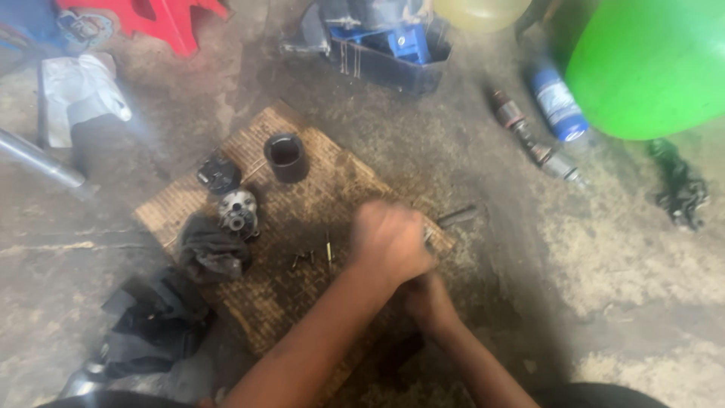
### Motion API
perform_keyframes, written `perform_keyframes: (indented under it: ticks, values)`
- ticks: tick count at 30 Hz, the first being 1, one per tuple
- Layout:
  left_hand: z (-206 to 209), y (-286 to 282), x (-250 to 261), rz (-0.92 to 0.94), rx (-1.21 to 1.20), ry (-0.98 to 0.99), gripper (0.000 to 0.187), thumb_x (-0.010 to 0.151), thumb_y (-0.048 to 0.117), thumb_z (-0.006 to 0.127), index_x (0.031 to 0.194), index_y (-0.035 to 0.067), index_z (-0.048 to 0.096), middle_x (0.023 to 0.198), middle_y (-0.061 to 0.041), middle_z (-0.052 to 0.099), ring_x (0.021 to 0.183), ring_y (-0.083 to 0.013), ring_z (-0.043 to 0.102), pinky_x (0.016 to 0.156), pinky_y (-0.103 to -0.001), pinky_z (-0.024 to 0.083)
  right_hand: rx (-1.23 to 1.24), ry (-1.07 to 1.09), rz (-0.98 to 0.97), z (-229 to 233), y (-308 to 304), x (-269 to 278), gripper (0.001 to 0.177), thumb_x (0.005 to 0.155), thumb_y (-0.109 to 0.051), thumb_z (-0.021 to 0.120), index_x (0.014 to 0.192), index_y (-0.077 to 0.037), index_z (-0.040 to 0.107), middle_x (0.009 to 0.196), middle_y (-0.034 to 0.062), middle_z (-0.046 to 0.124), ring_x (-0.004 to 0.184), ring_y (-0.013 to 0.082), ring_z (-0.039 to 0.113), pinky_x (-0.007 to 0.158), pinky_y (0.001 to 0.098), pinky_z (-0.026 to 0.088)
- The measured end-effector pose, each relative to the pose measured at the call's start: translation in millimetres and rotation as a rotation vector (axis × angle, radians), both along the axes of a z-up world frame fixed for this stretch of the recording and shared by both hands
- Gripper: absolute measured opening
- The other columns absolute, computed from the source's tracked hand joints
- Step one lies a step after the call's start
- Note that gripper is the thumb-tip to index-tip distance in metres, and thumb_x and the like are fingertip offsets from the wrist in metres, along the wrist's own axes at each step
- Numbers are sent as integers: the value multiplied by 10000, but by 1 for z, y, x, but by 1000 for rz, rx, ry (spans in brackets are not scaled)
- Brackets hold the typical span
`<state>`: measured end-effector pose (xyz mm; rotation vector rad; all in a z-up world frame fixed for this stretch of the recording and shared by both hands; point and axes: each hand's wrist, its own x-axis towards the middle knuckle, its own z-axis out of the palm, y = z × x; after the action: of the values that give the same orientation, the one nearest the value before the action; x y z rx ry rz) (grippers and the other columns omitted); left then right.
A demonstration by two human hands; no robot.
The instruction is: The person is sitting on the floor in a workshop, cleaning a metallic mechanical component. They use a small metal tool to scrape the surface of the part and then wipe it with a cloth. The person handles the part with both hands, turning it over to clean different sides.
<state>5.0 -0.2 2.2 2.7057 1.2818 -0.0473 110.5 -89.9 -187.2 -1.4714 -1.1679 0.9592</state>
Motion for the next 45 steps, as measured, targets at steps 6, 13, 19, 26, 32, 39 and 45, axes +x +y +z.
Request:
perform_keyframes:
  ticks: [6,13,19,26,32,39,45]
  values:
    - [-1,-1,3,-23,26,38,237,751,371,757,832,148,769,848,-78,724,763,-208,689,719,-377,524,3,-434,-12,-19,-6,10,229,787,-26,702,1016,-16,705,986,215,758,908,287,698,784,436,561]
    - [2,2,-7,2,-20,-27,339,701,435,790,845,129,769,893,-89,733,839,-240,695,762,-394,525,-80,-231,-15,2,-2,4,233,780,-5,678,1012,-6,688,958,190,755,869,288,733,773,409,571]
    - [3,7,-13,7,2,-43,275,733,383,776,869,144,786,943,-92,753,902,-253,712,825,-386,528,-51,-366,-136,13,1,2,170,749,-18,720,916,18,725,842,200,740,770,315,726,677,424,569]
    - [3,4,-4,0,-14,-16,340,703,426,795,872,132,771,932,-94,736,898,-249,695,845,-391,506,-6,-440,-63,17,-7,-7,194,700,10,664,872,-3,753,837,209,749,773,346,767,704,443,584]
    - [2,2,-7,-9,16,-38,279,709,363,771,861,129,768,938,-94,727,871,-235,701,805,-388,523,144,-406,-65,5,-13,-8,200,719,7,670,917,30,690,838,220,730,768,372,711,696,468,562]
    - [-2,-2,-4,-24,37,-60,241,713,342,766,843,139,776,921,-96,731,874,-251,703,818,-392,517,-178,-403,-191,7,-2,0,137,802,-89,738,863,31,711,799,232,738,697,339,743,668,455,566]
    - [2,1,-9,7,17,-41,290,722,383,778,868,133,782,931,-96,738,895,-258,703,826,-395,518,-69,-372,-168,12,-6,-19,138,752,-20,696,884,15,720,806,209,748,719,300,750,673,429,573]
